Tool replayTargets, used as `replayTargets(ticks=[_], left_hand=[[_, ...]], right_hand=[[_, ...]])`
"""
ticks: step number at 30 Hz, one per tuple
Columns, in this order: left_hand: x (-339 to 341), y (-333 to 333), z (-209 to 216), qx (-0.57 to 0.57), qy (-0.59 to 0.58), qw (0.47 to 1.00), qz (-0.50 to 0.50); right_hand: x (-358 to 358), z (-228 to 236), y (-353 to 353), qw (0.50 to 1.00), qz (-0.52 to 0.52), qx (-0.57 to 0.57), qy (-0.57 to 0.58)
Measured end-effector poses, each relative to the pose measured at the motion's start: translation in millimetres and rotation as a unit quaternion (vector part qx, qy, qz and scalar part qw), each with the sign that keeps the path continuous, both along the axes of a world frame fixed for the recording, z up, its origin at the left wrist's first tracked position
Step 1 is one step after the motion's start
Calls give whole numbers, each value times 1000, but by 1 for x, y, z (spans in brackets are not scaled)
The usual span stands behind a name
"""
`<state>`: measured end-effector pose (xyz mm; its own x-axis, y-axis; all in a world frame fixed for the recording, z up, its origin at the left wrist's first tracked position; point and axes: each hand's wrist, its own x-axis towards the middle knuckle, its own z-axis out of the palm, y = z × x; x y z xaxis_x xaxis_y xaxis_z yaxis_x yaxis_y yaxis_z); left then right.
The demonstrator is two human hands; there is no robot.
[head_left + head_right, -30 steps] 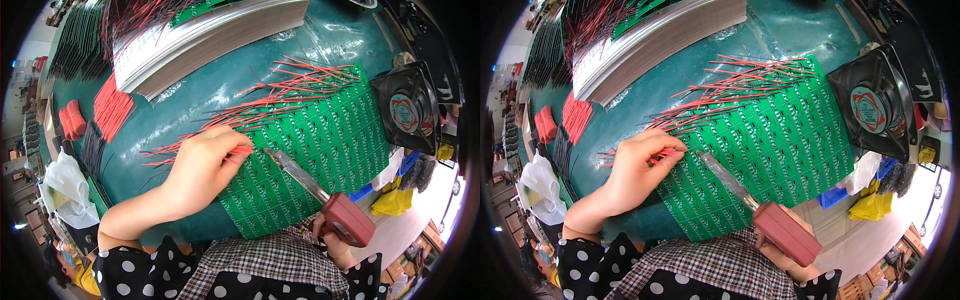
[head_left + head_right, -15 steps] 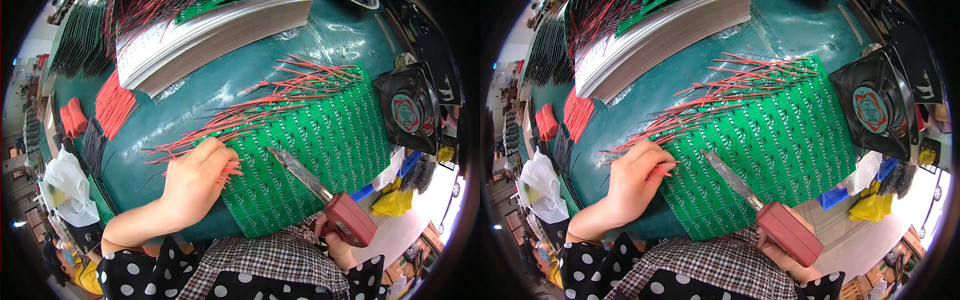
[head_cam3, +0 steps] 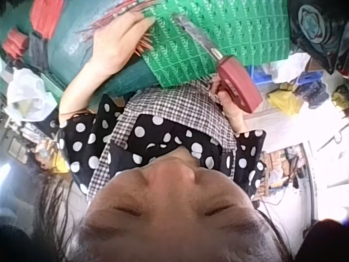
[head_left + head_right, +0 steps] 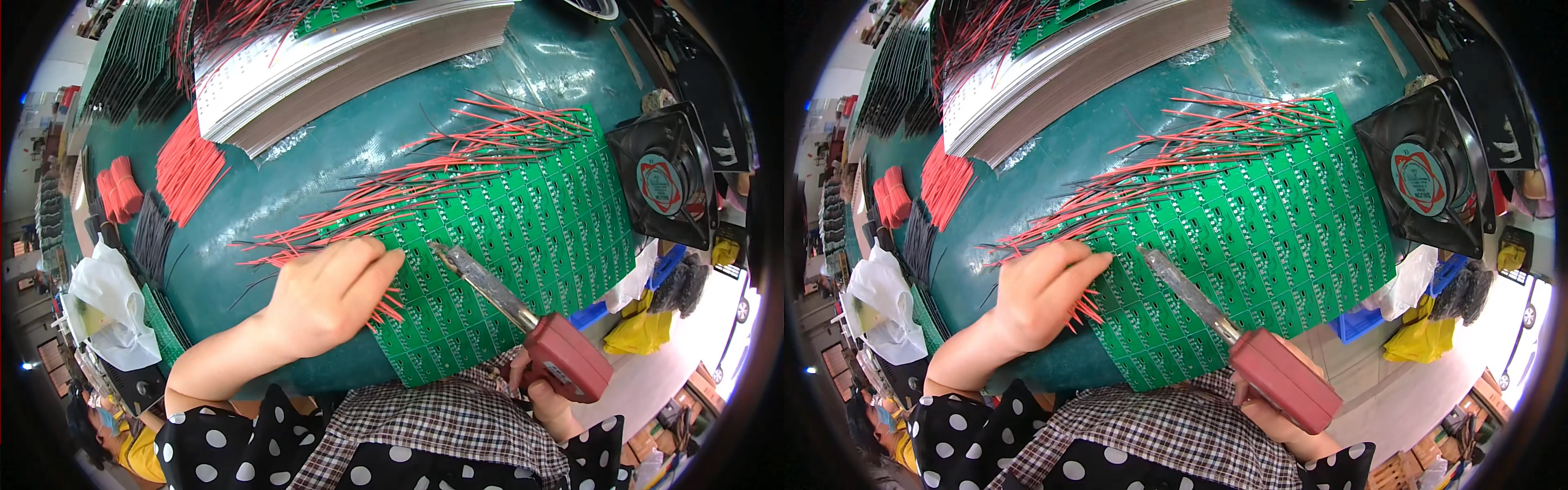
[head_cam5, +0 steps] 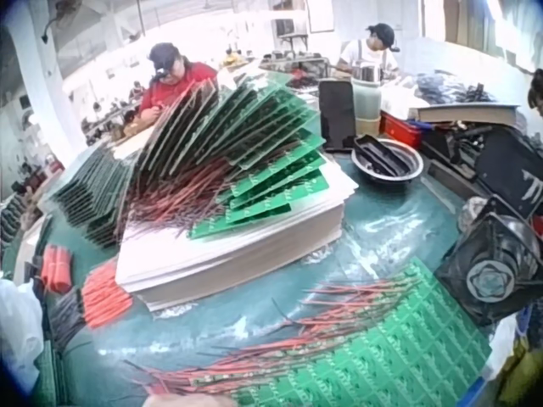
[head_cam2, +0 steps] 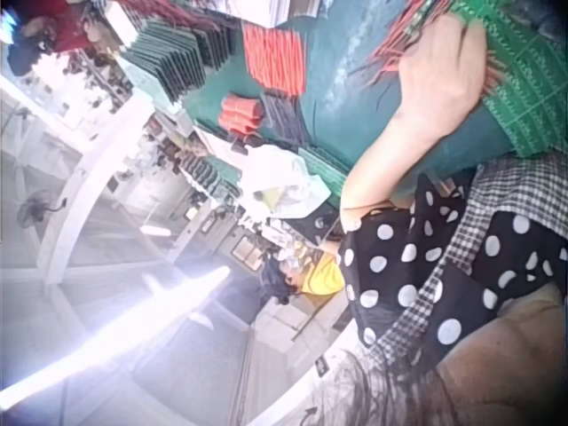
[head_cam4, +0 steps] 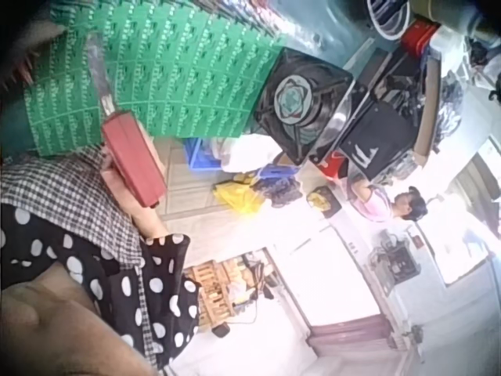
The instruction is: The person solders wires onto LED circuit boards using a soldering tool at an assembly station.
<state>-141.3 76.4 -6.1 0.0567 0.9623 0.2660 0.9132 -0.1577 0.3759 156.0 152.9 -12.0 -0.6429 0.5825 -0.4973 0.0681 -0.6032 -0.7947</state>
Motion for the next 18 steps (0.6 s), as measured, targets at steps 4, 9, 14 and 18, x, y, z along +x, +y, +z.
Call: replayTargets(ticks=[4,9,14,18], left_hand=[[2,-2,-6,16,30,999,-7],[1,-3,-11,32,34,999,-22],[1,-4,-12,39,31,999,-18],[1,-4,-11,28,35,999,-17]], right_hand=[[1,-5,-2,1000,16,-13,8],[10,-15,-6,998,57,11,-12],[21,-22,-10,981,120,120,-96],[22,-23,-13,933,187,243,-190]])
